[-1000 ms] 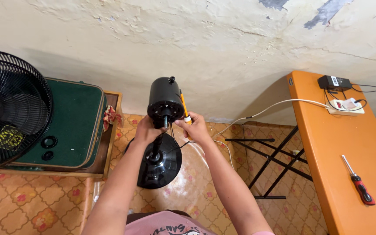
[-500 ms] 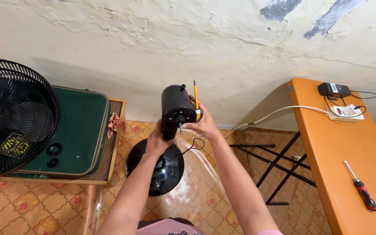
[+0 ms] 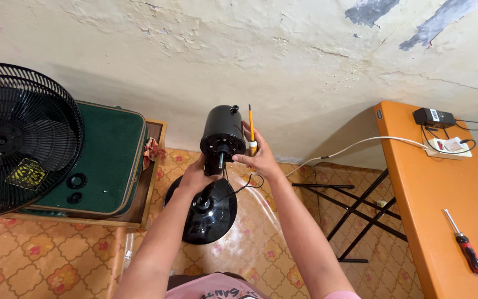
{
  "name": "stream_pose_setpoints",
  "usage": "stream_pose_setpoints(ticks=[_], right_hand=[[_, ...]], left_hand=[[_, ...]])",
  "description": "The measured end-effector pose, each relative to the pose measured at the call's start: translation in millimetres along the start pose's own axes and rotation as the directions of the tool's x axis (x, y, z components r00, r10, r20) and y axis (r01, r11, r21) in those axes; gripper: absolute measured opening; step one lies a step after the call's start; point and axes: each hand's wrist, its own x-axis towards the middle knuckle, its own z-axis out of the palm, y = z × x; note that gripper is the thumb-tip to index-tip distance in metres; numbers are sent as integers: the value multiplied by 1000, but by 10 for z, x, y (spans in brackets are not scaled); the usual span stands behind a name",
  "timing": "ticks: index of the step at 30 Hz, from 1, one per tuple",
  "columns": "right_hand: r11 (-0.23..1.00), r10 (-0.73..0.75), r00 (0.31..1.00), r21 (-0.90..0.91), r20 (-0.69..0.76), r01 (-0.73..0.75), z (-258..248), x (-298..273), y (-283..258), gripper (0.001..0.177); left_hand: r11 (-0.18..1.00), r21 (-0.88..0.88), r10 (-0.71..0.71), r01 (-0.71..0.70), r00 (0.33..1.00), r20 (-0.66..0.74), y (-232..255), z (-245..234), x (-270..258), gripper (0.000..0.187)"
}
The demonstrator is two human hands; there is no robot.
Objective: The person uses a screwdriver to tighten screws on the back of a black fan motor housing. They repeatedly adjust the motor housing and reinsert the screwdriver to secure the screws. The person then picks up a small black plastic cap and places it onto the motor shaft.
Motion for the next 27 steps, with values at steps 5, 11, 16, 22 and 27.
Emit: stream_pose_setpoints(ticks=[5, 11, 16, 22, 27], right_hand=[[949, 315, 924, 62, -219, -309, 76, -436, 515, 88], [920, 390, 887, 131, -246, -368, 258, -1160, 1114, 44], [867, 496, 854, 135, -157, -479, 533, -1520, 1304, 37], [861, 503, 864, 81, 19, -502, 1001, -1534, 1268, 31], [893, 430, 886, 61, 176, -446, 1413, -1246, 1174, 31]], left_hand=[[991, 35, 129, -127, 990, -55, -76, -102, -159, 110], [993, -81, 74, -89, 982, -171, -364, -386, -498, 76], [980, -196, -3, -36, 981, -195, -496, -602, -844, 57], [974, -220, -104, 45, 959, -264, -767, -754, -1194, 54], [946, -292, -243, 137, 899, -365, -1346, -916, -1534, 50]])
